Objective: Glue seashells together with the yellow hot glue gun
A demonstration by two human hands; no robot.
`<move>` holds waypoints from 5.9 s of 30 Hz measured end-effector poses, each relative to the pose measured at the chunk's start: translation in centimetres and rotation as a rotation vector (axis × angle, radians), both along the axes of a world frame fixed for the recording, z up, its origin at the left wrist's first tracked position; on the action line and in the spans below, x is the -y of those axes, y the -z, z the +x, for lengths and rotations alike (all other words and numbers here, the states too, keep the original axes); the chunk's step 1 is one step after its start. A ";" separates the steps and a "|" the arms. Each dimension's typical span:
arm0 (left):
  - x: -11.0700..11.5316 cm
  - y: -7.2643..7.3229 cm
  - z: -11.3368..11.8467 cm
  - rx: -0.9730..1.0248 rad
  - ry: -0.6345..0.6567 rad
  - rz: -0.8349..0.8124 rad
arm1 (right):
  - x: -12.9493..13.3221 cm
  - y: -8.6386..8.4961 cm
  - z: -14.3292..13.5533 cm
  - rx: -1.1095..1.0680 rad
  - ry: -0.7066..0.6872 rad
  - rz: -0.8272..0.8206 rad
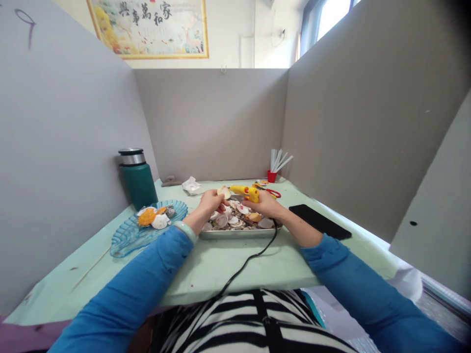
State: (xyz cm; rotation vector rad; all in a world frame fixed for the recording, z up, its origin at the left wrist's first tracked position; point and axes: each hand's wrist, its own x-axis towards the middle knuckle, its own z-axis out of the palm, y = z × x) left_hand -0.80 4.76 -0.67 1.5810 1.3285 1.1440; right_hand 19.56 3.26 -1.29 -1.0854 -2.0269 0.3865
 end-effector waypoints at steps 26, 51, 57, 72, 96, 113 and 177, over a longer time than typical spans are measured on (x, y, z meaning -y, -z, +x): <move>0.9 -0.3 0.2 -0.049 0.091 -0.053 | 0.3 -0.1 -0.1 0.000 -0.010 0.004; 1.1 -0.6 0.3 -0.049 0.083 -0.034 | 0.1 0.0 0.0 0.006 -0.009 0.021; 1.0 -0.6 0.2 -0.044 0.073 -0.024 | 0.1 -0.1 0.0 -0.005 0.000 0.005; 0.5 -0.4 0.1 0.008 0.000 0.015 | 0.1 -0.1 0.0 0.004 -0.006 0.020; 0.5 -0.2 0.1 -0.067 0.065 -0.024 | 0.1 0.0 0.0 0.002 -0.007 0.018; 0.3 -0.1 0.1 -0.054 0.013 0.005 | -0.1 0.1 0.0 -0.005 0.020 0.031; -0.8 0.8 -0.5 -0.195 0.018 0.098 | 0.2 0.0 0.0 -0.003 -0.006 0.050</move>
